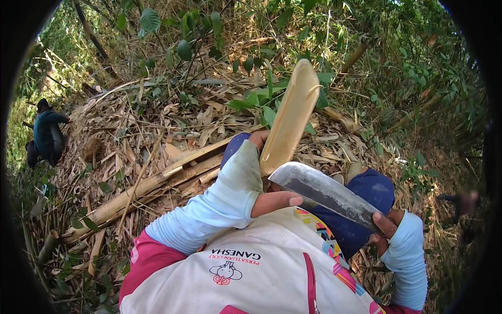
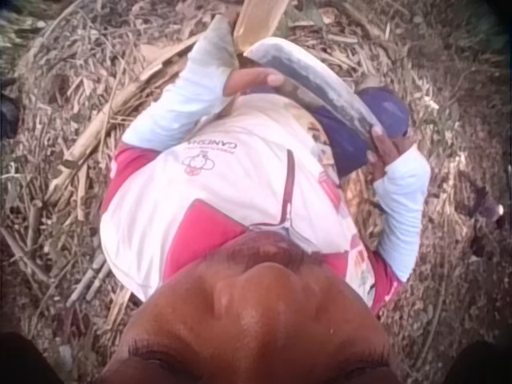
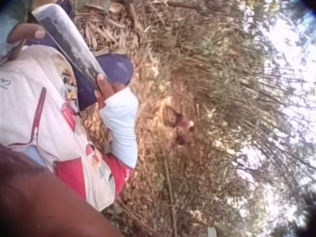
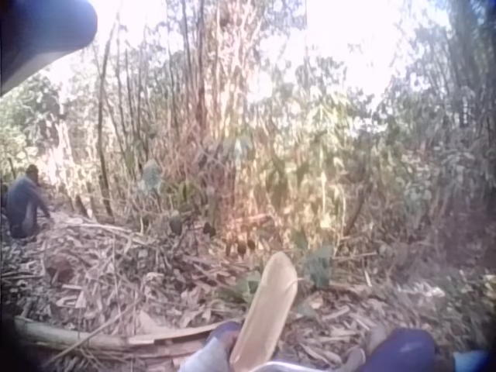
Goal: The person sits on the forest floor and uses a large knife to carve a piece of bamboo. They hold the bamboo in their left hand and repeatedly shave thin strips from its surface with the knife in their right hand, refining the shape of the object.
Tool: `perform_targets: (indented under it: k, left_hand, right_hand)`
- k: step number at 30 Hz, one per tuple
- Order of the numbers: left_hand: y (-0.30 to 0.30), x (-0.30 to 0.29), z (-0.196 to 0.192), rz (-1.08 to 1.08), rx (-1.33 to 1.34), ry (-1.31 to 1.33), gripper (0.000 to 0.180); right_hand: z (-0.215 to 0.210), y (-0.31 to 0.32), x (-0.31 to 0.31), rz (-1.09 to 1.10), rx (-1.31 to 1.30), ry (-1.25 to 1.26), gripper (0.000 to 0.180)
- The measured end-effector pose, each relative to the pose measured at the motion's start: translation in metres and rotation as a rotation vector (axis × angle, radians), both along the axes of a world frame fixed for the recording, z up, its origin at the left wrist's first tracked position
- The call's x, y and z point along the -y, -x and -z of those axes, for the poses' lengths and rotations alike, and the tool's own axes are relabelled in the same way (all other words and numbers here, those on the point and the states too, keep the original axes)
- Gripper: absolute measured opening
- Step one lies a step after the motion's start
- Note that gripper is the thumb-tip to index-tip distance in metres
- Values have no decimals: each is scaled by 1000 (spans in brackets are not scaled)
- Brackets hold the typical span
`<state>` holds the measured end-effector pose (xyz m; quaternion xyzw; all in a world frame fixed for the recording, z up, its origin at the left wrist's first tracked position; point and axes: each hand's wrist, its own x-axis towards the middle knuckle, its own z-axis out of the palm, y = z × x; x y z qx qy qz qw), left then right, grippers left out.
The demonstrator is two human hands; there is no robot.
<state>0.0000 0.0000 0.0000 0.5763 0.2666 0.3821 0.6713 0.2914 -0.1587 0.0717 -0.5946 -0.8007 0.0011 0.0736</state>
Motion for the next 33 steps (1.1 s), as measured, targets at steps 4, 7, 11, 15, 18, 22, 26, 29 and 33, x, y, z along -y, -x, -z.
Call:
perform_targets:
  k: [4,7,11,15,18,22,26,29,33]
  left_hand:
    - [2,0,13,2,-18,-72,95]
    - [1,3,9,6,-37,-81,95]
    - [2,5,15,4,-40,-146,90]
    - [5,1,21,6,-132,-325,83]
    - [6,0,16,17,-256,-408,78]
    - [5,-1,20,-11,-235,-445,73]
    - [2,-4,28,-80,-155,-505,64]
    - [2,-7,29,-123,-203,-559,59]
    - [0,-8,31,-166,-216,-536,54]
  right_hand:
    - [-8,1,-3,-11,12,-12,69]
    - [-13,2,-7,-31,26,-39,68]
    - [-29,4,-9,-21,91,4,67]
    - [-40,4,-8,-9,147,122,67]
    - [-41,2,-5,10,201,125,69]
    - [-39,3,-5,13,197,109,72]
    - [-32,4,-7,-22,179,11,76]
    - [-29,5,-6,-15,194,-33,77]
    - [-29,9,-6,-1,205,-15,80]
